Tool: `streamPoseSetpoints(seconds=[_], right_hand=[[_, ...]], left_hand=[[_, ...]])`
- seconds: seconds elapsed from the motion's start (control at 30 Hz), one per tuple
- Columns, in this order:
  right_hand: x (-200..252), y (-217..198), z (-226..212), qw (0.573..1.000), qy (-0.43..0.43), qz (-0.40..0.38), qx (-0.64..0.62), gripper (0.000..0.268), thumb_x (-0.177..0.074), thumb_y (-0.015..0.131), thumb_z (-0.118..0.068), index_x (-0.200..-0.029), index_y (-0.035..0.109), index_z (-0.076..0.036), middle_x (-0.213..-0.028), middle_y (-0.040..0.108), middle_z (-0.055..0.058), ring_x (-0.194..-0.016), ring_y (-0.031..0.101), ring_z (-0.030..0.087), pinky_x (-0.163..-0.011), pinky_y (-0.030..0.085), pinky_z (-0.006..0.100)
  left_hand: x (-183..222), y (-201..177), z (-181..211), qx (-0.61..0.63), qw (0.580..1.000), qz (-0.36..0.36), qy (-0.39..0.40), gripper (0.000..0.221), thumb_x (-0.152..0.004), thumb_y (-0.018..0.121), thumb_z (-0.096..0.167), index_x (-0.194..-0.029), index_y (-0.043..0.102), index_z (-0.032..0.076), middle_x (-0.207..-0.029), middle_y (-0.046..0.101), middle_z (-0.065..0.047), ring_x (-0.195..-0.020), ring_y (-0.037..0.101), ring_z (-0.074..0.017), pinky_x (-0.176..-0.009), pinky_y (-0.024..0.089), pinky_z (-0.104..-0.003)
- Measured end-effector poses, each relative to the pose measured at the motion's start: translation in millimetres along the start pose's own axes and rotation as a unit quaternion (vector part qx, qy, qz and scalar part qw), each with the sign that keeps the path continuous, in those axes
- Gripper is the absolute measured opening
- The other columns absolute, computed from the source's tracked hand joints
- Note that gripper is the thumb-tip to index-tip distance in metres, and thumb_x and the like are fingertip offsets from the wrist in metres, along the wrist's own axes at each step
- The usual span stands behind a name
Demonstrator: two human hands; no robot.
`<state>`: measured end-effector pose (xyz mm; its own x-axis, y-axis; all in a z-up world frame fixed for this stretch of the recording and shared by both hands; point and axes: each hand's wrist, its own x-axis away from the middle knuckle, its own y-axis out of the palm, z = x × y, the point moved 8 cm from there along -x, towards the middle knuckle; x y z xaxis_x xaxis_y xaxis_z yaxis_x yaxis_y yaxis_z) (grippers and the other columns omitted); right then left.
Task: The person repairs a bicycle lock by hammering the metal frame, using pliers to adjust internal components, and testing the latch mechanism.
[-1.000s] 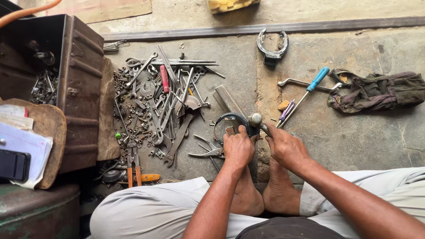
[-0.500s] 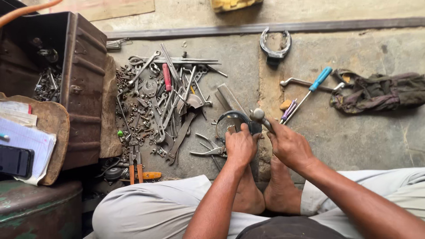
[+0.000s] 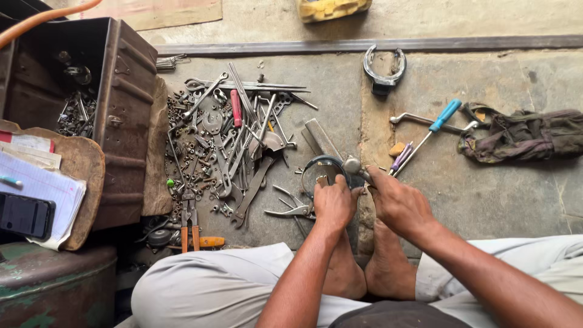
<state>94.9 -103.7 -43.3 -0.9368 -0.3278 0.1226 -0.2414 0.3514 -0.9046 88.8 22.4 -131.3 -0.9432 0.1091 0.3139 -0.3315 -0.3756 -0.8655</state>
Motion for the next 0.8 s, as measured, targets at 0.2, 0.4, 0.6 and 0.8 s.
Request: streamPoseSetpoints(seconds=[0.2, 0.4, 0.6, 0.8], right_hand=[[3.5, 1.7, 1.5, 0.995, -0.038, 0.082, -0.03, 0.048, -0.099, 0.057, -0.025, -0.143, 0.05, -0.01, -0.086, 0.067, 0.017, -0.067, 0.067, 0.039, -0.054, 0.053, 0.051], [-12.2, 67.3, 81.4, 0.992, 0.02, 0.011, -0.125, 0.042, -0.098, 0.065, -0.029, -0.135, 0.057, -0.01, -0.084, 0.068, 0.018, -0.073, 0.068, 0.04, -0.059, 0.054, 0.05], [29.1, 105.2, 165.8, 0.758, 0.435, -0.136, -0.466, 0.023, -0.1, 0.063, -0.027, -0.113, 0.055, -0.009, -0.066, 0.047, 0.002, -0.046, 0.039, 0.014, -0.04, 0.032, 0.035], [51.4, 111.7, 246.7, 0.743, 0.508, -0.141, -0.413, 0.021, -0.102, 0.059, -0.026, -0.115, 0.055, -0.01, -0.069, 0.048, 0.003, -0.049, 0.042, 0.015, -0.042, 0.036, 0.035]], left_hand=[[1.9, -2.3, -0.5, 0.004, 1.0, 0.008, 0.003, 0.053, -0.098, 0.06, 0.053, -0.101, 0.056, 0.0, -0.067, 0.071, -0.016, -0.067, 0.071, -0.036, -0.082, 0.045, -0.049], [4.4, -0.8, 0.4, -0.003, 0.996, 0.082, 0.03, 0.049, -0.096, 0.061, 0.05, -0.103, 0.058, 0.001, -0.068, 0.071, -0.015, -0.067, 0.072, -0.0354, -0.081, 0.046, -0.05], [-1.0, 6.0, -3.6, 0.01, 1.0, 0.029, 0.002, 0.058, -0.097, 0.058, 0.057, -0.101, 0.058, -0.001, -0.068, 0.072, -0.017, -0.069, 0.072, -0.0368, -0.081, 0.046, -0.05], [-3.2, 8.4, -5.2, 0.029, 1.0, 0.011, -0.005, 0.062, -0.098, 0.055, 0.058, -0.103, 0.058, -0.004, -0.071, 0.073, -0.018, -0.071, 0.072, -0.0375, -0.078, 0.047, -0.051]])
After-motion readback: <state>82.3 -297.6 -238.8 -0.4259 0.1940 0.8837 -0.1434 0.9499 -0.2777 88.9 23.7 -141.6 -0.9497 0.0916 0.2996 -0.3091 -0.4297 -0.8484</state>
